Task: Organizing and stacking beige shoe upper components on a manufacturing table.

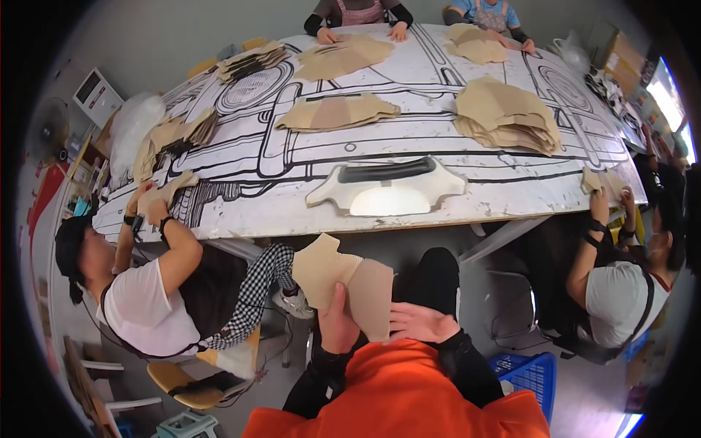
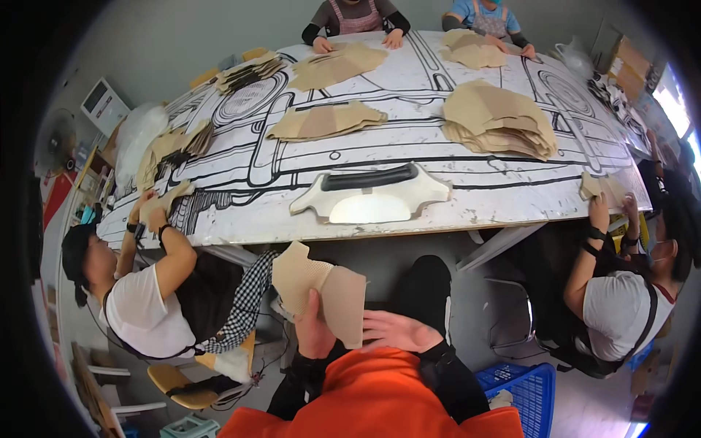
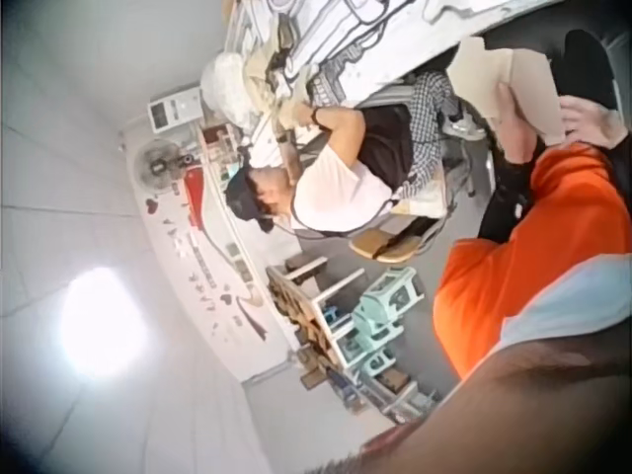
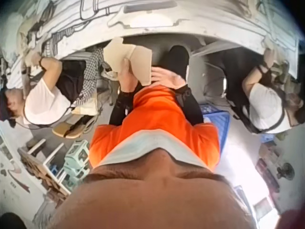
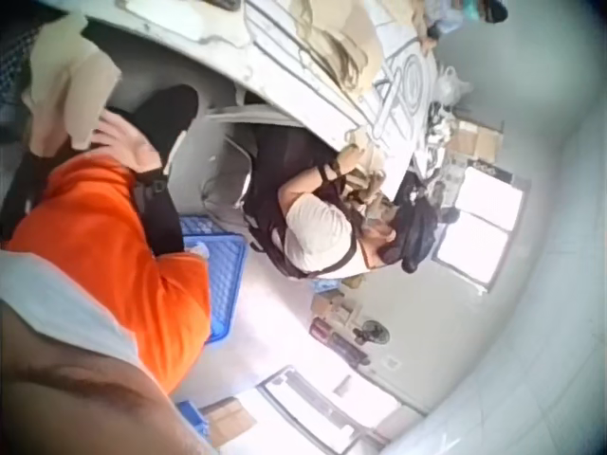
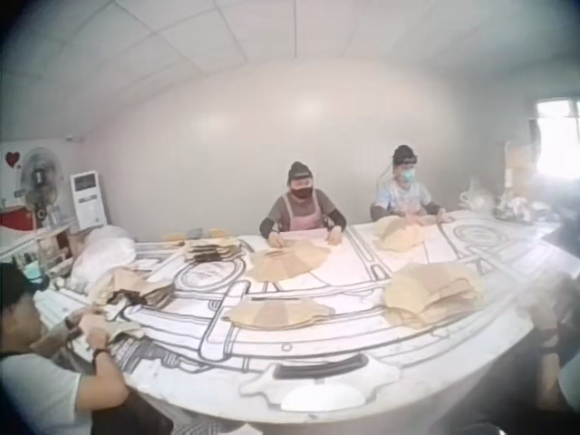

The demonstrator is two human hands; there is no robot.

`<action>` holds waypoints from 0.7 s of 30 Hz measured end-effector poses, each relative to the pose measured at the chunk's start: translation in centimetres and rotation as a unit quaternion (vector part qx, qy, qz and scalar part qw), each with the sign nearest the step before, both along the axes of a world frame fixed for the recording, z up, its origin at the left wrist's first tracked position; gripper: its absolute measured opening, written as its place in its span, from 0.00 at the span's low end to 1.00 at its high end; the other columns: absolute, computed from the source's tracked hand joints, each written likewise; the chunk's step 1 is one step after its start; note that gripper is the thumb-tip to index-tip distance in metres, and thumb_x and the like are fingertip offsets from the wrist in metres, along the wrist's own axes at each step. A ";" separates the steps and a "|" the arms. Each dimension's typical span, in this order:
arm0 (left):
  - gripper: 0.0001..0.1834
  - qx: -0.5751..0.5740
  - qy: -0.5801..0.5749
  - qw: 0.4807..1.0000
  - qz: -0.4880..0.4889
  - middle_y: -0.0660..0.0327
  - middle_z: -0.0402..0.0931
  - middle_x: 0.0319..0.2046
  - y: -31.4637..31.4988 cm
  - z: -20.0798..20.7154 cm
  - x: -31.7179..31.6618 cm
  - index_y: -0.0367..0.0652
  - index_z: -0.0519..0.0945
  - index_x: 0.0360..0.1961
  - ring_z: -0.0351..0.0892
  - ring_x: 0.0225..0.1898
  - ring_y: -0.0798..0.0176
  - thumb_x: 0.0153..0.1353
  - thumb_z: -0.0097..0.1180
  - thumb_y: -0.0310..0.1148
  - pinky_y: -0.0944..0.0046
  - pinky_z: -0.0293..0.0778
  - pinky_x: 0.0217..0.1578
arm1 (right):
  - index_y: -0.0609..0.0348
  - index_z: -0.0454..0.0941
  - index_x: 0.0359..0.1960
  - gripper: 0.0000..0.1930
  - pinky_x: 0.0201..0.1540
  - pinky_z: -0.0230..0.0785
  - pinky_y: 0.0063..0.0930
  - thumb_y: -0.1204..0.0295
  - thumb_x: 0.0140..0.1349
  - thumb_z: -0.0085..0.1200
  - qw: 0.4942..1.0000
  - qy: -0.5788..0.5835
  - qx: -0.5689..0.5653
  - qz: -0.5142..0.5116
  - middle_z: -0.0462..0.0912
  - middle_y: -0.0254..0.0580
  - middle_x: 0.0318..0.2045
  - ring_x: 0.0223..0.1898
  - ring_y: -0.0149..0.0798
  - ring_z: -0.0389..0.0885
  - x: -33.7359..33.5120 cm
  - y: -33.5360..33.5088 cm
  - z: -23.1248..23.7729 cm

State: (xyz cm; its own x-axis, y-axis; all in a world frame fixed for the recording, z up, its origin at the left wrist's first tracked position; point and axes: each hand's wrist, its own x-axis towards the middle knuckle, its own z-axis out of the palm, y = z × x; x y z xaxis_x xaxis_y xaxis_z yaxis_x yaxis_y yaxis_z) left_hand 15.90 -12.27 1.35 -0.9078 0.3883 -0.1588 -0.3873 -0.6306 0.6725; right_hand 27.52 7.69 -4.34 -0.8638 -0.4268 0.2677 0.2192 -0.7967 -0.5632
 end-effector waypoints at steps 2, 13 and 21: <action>0.23 0.008 0.002 1.000 -0.001 0.59 0.78 0.68 -0.3 0.6 -0.3 0.41 0.70 0.76 0.80 0.67 0.57 0.85 0.52 0.33 0.51 0.76 0.69 | 0.64 0.43 0.87 0.69 0.82 0.54 0.59 0.26 0.61 0.64 0.997 -0.033 0.041 -0.052 0.56 0.57 0.84 0.84 0.56 0.58 -1.4 -2.3 1.5; 0.26 -0.248 0.333 0.854 0.314 0.47 0.83 0.62 -3.8 6.4 -7.5 0.32 0.71 0.74 0.84 0.61 0.51 0.87 0.48 0.41 0.54 0.79 0.63 | 0.58 0.59 0.82 0.47 0.73 0.71 0.46 0.62 0.68 0.75 0.986 -0.023 0.010 -0.166 0.81 0.43 0.69 0.71 0.44 0.80 -8.7 -2.4 8.6; 0.27 -0.348 0.237 0.808 0.412 0.45 0.80 0.66 -4.6 1.3 -5.5 0.28 0.72 0.73 0.81 0.63 0.51 0.85 0.52 0.40 0.53 0.76 0.65 | 0.63 0.81 0.63 0.39 0.72 0.66 0.44 0.59 0.52 0.86 0.969 0.133 0.138 -0.154 0.81 0.43 0.66 0.68 0.45 0.75 -7.9 -5.8 4.6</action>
